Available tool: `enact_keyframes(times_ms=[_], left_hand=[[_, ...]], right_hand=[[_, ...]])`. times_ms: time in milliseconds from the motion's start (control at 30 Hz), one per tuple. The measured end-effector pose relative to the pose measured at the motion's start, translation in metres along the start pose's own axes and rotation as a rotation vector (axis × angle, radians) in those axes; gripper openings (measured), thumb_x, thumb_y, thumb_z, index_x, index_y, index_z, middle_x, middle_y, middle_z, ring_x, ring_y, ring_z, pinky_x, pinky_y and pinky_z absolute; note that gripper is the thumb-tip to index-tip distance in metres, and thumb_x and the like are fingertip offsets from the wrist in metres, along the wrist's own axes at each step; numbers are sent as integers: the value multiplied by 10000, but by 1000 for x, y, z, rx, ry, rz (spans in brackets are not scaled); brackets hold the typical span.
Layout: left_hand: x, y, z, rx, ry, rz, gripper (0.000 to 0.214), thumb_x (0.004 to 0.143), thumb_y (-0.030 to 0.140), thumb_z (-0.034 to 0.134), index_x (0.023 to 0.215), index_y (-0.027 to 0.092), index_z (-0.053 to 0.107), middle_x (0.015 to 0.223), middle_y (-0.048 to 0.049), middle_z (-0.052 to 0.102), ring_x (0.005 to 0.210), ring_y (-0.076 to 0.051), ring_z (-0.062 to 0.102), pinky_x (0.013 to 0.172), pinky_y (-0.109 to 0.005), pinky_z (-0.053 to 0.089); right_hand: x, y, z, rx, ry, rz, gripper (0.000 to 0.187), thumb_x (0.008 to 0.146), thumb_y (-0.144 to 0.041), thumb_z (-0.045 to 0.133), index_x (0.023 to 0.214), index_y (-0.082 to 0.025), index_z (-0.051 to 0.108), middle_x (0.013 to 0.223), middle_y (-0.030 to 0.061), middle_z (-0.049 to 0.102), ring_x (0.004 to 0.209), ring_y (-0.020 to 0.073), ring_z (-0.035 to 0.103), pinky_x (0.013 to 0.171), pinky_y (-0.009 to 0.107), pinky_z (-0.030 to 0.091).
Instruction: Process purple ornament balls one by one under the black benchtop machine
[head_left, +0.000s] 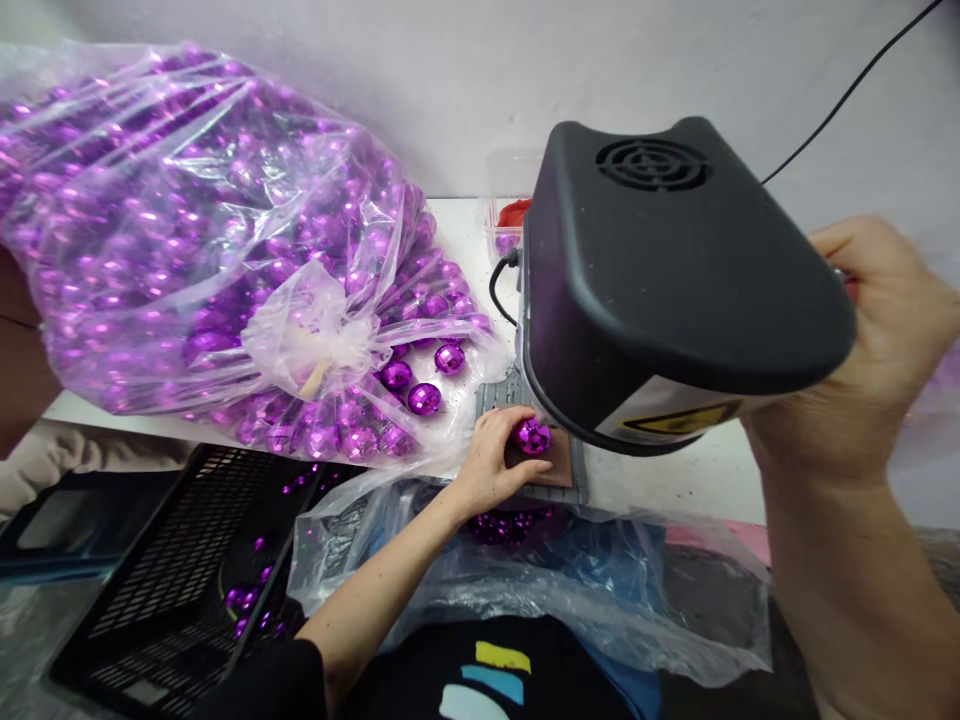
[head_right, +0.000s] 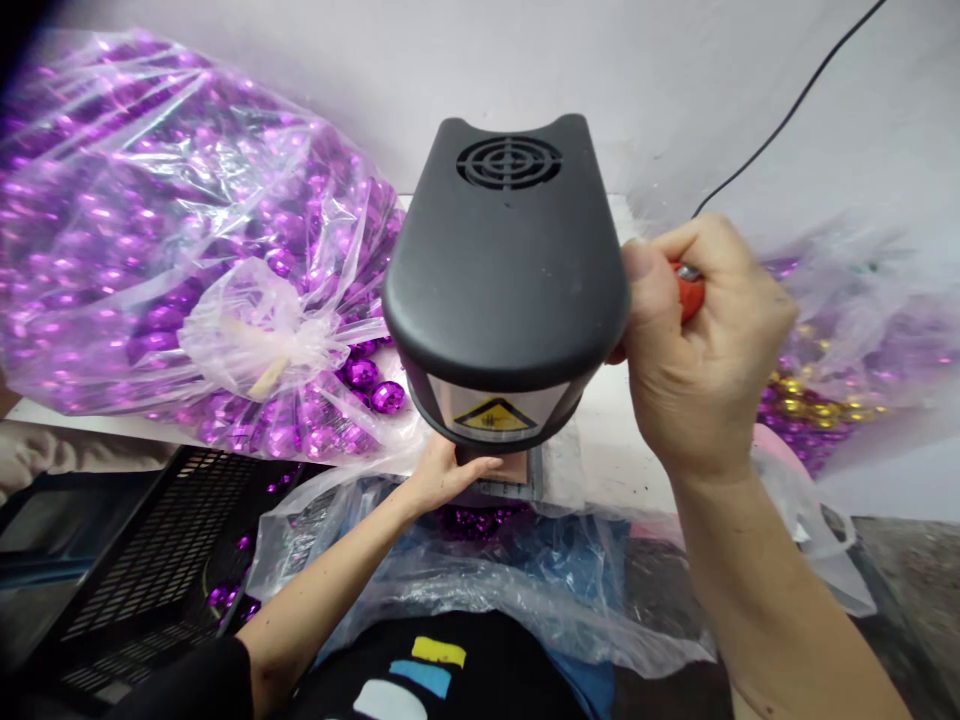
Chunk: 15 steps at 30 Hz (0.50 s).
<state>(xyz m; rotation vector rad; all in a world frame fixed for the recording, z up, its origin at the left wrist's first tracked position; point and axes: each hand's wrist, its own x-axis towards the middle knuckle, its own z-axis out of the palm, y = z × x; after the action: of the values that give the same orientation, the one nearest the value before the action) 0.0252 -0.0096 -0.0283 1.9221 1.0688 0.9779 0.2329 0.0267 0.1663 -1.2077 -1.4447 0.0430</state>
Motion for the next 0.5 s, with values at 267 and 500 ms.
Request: enact_keyframes(times_ms=[267, 500], left_hand=[[-1, -3, 10, 67, 49, -45, 466, 900, 441, 671, 1297, 217, 575, 1277, -115, 673, 1205, -305, 600, 1127, -537, 388], [1, 2, 7, 42, 32, -47, 444, 898, 421, 667, 1278, 215, 563, 1226, -101, 677, 1194, -295, 598, 1169, -560, 347]], right_hand=[[0, 3, -1, -27, 4, -38, 281, 934, -356, 541, 782, -120, 556, 612, -47, 449, 578, -8, 416, 566, 172, 271], [-3, 2, -4, -7, -1, -34, 248, 924, -333, 565, 797, -121, 581, 673, -24, 474, 661, 0, 433, 583, 147, 283]])
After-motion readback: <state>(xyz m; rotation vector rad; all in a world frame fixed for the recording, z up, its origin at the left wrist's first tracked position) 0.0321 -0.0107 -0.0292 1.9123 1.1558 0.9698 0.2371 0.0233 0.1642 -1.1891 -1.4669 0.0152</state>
